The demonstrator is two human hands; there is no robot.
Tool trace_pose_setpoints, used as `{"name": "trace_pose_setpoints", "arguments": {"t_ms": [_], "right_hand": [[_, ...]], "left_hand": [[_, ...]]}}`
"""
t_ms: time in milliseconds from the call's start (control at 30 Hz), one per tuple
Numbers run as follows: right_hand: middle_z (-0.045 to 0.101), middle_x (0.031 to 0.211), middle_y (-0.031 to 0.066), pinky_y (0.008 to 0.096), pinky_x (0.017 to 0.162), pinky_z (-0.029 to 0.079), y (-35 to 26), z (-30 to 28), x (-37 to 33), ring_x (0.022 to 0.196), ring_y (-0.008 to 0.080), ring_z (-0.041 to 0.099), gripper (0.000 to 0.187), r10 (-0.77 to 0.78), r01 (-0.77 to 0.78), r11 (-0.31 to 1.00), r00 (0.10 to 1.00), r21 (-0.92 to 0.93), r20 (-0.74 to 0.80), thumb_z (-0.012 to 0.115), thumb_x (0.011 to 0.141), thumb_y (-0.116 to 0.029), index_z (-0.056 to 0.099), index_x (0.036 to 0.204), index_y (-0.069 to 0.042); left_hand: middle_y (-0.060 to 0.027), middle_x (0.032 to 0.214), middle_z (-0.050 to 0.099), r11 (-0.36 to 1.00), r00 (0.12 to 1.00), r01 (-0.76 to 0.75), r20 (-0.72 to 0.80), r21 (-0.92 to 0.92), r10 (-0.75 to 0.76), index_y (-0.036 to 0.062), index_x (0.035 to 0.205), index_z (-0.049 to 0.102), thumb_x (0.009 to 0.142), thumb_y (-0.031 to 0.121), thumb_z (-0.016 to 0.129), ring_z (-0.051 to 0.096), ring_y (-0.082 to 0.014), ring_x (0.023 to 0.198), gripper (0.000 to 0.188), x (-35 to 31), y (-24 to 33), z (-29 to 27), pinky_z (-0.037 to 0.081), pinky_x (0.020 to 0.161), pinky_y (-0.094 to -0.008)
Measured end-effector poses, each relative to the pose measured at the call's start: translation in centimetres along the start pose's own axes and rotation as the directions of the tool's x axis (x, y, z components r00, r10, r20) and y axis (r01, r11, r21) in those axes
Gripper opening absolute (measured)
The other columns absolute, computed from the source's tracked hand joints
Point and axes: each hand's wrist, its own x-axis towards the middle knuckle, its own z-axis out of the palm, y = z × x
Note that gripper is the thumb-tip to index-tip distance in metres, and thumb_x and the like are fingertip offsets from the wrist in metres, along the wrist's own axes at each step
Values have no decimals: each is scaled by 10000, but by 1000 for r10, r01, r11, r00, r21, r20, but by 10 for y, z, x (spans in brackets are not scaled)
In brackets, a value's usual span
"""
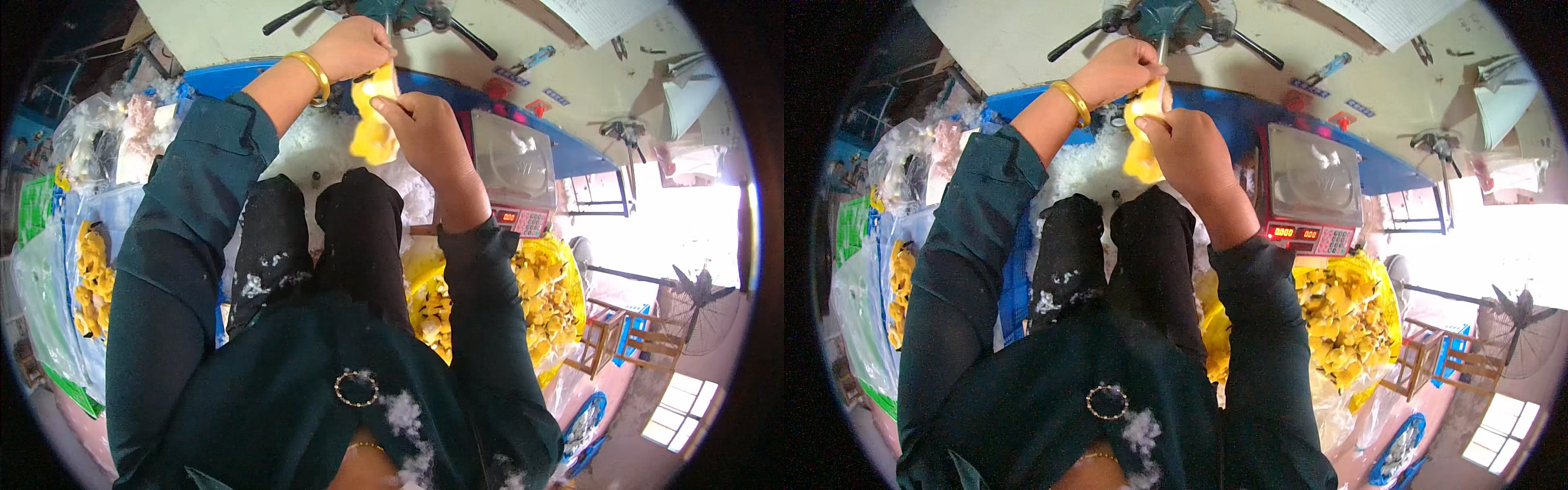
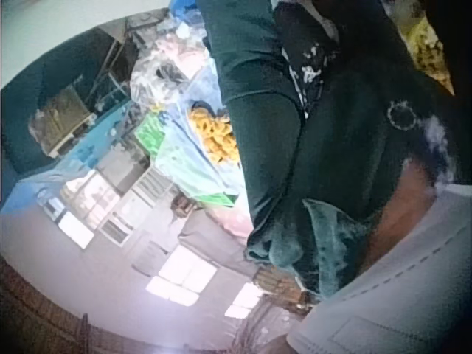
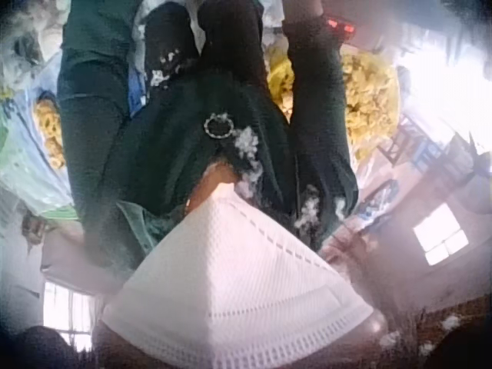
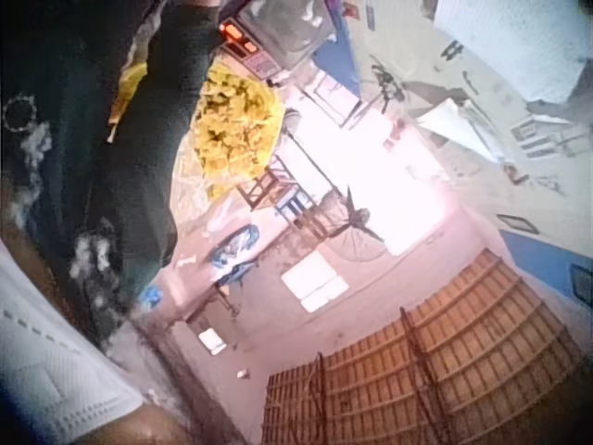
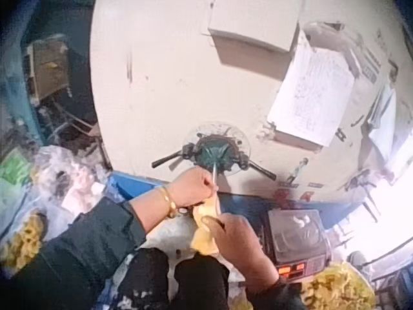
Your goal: The person repeatedly picks yellow sock-like items, opens them, and stuffs white cotton fiber into each one using both hands. After filling, the person places the stuffed items into a yellow bag on the right.
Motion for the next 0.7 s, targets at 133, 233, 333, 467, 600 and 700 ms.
{"name": "trace_pose_setpoints", "arguments": {"t_ms": [133,233,333,467,600,700], "right_hand": [[590,655,213,426,567,452,-11,10,-7,635,369,605,435,112,-115,993,990,-33,-83,662,804,-418,643,686,0],[587,632,171,411,541,441,-8,11,-19,593,339,594,431,189,-198,978,973,-61,-129,712,763,-411,612,638,-11],[582,639,160,401,529,429,1,16,-23,575,337,572,385,151,-154,988,976,-3,-158,743,737,-351,598,638,-8],[561,652,159,375,524,416,10,23,-27,549,304,538,313,27,-28,1000,976,1,-215,775,695,-272,610,684,-7],[570,655,88,320,542,425,24,16,-27,567,189,542,234,-2,12,995,995,96,-97,784,683,-174,650,770,-3],[596,699,4,269,586,448,63,1,-3,637,109,549,211,15,-72,903,991,424,136,771,689,-103,672,840,8]], "left_hand": [[-152,644,622,991,992,-121,-32,55,123,10,686,629,780,197,663,596,-256,579,212,-11,-5,-1,477,579,-346],[-92,600,582,994,995,-98,8,47,98,0,691,587,851,179,638,517,-150,537,245,-32,4,9,424,536,-303],[-100,591,565,992,993,-114,-11,58,115,1,729,617,852,171,637,490,-142,522,210,-54,16,15,411,521,-304],[-127,625,584,988,995,-88,-34,130,94,16,762,640,848,183,647,525,-206,526,188,-78,29,19,418,522,-318],[-130,636,578,979,996,-71,-34,191,79,17,749,607,846,226,659,549,-262,554,236,-89,37,19,425,530,-338],[-108,626,568,962,996,-90,26,258,86,21,738,586,832,279,684,536,-231,547,292,-80,37,9,417,530,-321]]}}
